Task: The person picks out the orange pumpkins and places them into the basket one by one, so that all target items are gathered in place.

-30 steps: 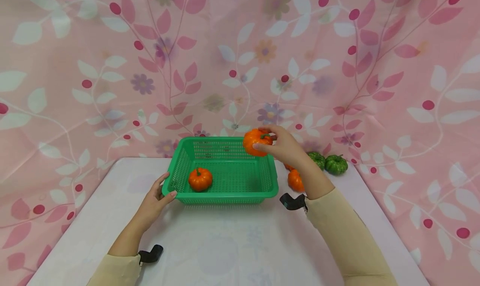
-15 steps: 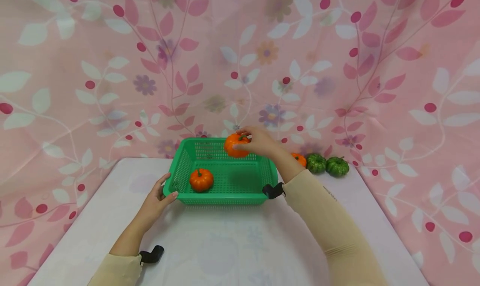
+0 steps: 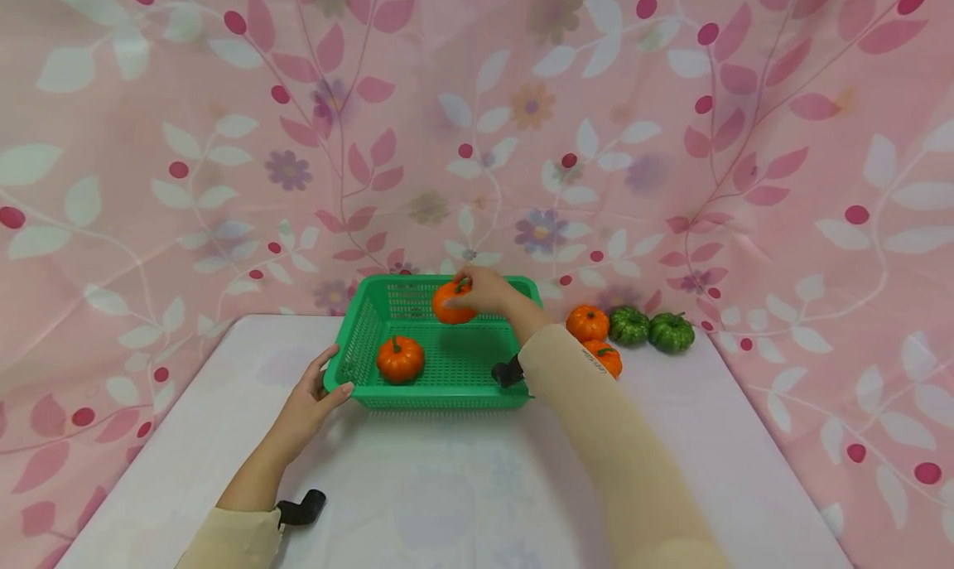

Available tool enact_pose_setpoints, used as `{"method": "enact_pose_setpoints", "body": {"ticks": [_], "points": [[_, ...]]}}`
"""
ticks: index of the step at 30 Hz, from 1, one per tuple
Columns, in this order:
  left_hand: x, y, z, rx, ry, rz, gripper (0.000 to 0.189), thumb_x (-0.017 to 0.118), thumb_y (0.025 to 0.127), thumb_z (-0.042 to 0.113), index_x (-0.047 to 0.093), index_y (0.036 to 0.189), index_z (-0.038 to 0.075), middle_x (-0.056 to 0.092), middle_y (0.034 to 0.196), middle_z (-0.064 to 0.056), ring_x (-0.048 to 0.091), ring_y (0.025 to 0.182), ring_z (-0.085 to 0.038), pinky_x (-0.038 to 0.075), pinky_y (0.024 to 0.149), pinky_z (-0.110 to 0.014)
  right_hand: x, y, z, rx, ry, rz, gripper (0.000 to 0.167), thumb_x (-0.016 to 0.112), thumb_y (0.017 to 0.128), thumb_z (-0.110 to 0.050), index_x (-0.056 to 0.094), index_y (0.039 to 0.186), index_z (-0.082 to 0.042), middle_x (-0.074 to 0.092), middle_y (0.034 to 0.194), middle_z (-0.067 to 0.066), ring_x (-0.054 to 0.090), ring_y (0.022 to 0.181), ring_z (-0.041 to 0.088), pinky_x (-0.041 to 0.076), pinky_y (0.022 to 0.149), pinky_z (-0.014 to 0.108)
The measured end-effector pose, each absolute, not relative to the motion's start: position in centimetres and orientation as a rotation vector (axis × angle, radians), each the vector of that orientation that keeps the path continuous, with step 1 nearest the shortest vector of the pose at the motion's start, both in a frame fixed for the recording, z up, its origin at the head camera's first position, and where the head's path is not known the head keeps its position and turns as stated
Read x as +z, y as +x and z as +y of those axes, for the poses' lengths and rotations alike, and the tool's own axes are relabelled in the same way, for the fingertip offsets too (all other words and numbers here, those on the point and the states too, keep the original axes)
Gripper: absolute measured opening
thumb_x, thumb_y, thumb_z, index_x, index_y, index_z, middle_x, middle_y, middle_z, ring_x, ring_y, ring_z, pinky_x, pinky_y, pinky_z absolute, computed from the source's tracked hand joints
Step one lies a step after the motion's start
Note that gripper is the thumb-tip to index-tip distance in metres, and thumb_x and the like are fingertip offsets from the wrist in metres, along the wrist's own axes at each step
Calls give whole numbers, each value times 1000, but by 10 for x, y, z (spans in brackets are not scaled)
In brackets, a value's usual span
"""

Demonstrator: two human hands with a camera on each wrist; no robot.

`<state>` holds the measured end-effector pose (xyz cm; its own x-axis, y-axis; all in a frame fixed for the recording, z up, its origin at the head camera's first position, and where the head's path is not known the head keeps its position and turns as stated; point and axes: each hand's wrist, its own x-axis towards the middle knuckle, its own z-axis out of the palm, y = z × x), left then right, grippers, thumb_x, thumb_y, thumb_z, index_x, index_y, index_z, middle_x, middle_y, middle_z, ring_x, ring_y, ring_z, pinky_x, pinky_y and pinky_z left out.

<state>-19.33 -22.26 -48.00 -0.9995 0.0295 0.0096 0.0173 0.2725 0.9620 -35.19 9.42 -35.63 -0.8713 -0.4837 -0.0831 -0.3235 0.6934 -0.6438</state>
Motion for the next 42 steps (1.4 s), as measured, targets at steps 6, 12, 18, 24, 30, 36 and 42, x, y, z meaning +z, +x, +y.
{"method": "enact_pose_setpoints", "body": {"ticks": [6, 12, 18, 24, 30, 36, 42], "points": [[-482, -193, -224, 1902, 63, 2494, 78, 69, 96, 26, 23, 159, 29, 41, 152, -23, 39, 140, -40, 34, 109, -60, -366, -360, 81, -932, -635, 2661, 56, 74, 92, -35, 54, 138, -9, 53, 134, 17, 53, 118, 32, 48, 95, 45], [-484, -193, -225, 1900, 79, 2499, 79, 70, 96, 29, 22, 159, 27, 42, 152, -23, 39, 140, -40, 35, 109, -60, -376, -366, 72, -983, -609, 2615, 58, 75, 91, -34, 54, 140, -10, 50, 138, 17, 52, 120, 32, 49, 96, 44], [-481, -192, -225, 1898, 82, 2500, 78, 69, 97, 28, 22, 159, 28, 41, 152, -23, 41, 139, -39, 37, 107, -58, -386, -372, 64, -1127, -551, 2556, 57, 75, 92, -30, 54, 141, -10, 46, 143, 20, 48, 127, 36, 47, 99, 46], [-480, -190, -225, 1890, 59, 2500, 77, 68, 97, 26, 22, 159, 29, 41, 152, -23, 41, 139, -39, 37, 107, -59, -400, -368, 59, -1244, -475, 2457, 59, 75, 92, -26, 52, 144, -8, 42, 148, 22, 44, 133, 37, 44, 104, 49], [-481, -191, -224, 1902, 74, 2492, 78, 69, 96, 30, 23, 159, 28, 41, 153, -22, 41, 140, -39, 36, 108, -59, -413, -367, 57, -1343, -394, 2371, 59, 75, 92, -25, 51, 144, -10, 43, 149, 20, 49, 130, 35, 46, 101, 45], [-481, -190, -224, 1890, 50, 2512, 78, 69, 96, 28, 23, 159, 28, 43, 151, -23, 43, 138, -39, 37, 107, -58, -424, -370, 50, -1311, -363, 2381, 60, 75, 92, -28, 51, 145, -11, 44, 149, 18, 50, 129, 33, 47, 100, 44], [-480, -191, -222, 1882, 52, 2507, 78, 69, 97, 26, 23, 159, 29, 41, 152, -23, 43, 138, -38, 38, 107, -58, -429, -368, 50, -1282, -291, 2399, 62, 74, 93, -27, 50, 146, -7, 42, 151, 19, 48, 132, 35, 47, 100, 45]]}}
